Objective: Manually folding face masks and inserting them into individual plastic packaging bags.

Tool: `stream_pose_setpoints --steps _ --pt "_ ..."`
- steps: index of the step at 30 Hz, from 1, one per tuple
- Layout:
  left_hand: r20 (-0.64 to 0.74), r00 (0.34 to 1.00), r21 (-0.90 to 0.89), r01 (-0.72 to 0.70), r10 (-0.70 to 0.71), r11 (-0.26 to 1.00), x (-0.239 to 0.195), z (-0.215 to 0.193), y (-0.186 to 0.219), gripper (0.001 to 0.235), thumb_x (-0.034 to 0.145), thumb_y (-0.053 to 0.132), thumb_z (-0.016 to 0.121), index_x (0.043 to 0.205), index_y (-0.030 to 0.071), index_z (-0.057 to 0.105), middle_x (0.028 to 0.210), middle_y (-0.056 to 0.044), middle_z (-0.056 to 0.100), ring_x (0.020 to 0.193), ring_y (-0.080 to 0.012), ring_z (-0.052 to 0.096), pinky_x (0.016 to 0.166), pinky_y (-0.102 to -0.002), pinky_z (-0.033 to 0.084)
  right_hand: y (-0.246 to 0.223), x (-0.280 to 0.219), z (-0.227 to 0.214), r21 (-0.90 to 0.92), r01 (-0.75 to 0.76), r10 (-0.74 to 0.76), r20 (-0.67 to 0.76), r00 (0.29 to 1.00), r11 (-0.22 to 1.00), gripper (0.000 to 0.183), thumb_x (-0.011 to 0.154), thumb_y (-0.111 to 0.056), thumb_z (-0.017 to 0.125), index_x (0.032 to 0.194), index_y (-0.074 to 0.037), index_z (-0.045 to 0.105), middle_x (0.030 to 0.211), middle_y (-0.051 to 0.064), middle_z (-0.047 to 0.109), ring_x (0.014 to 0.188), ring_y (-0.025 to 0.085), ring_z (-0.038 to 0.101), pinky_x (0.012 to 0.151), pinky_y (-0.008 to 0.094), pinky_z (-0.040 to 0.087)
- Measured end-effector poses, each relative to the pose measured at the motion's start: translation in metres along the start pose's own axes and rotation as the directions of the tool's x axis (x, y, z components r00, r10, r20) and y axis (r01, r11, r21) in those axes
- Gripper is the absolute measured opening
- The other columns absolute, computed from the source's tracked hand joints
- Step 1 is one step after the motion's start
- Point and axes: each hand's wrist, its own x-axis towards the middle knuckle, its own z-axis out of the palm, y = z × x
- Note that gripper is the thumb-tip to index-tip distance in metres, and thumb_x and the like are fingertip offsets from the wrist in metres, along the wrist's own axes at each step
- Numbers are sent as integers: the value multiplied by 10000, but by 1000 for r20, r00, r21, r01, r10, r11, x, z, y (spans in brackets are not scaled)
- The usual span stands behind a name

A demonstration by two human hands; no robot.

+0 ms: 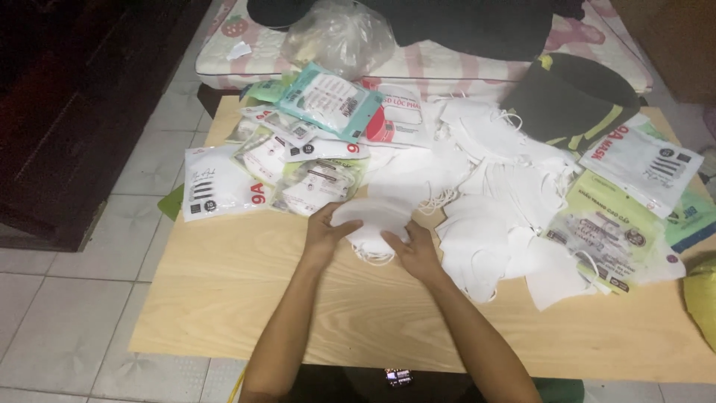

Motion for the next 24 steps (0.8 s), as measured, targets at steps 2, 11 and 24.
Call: stream_pose_setpoints --steps 2,11,24 --pt "-40 999 -115 10 -15 993 7 12 -2 342 859 160 801 1184 81 731 1029 -108 774 963 -179 696 926 -338 558 -8 5 5 16 -12 13 -58 998 1000 397 971 -280 713 1298 -59 666 1192 124 741 1155 261 670 1054 442 497" --pt "-271 921 -165 -330 279 929 41 66 54 404 1070 404 452 748 160 465 589 -19 536 653 -148 572 736 -277 467 -104 15 -15 -344 321 -350 -24 937 883 416 867 -327 726 1174 -46 714 1171 159 735 1168 356 655 1047 460 466" --pt "-131 816 346 -495 563 797 23 53 106 421 1028 391 534 1326 96 571 1165 -131 735 1159 -308 671 1040 -476 469 -140 26 -28 -535 604 -777 -174 605 590 163 898 -200 767 911 -38 756 777 105 707 659 313 689 604 403 531"
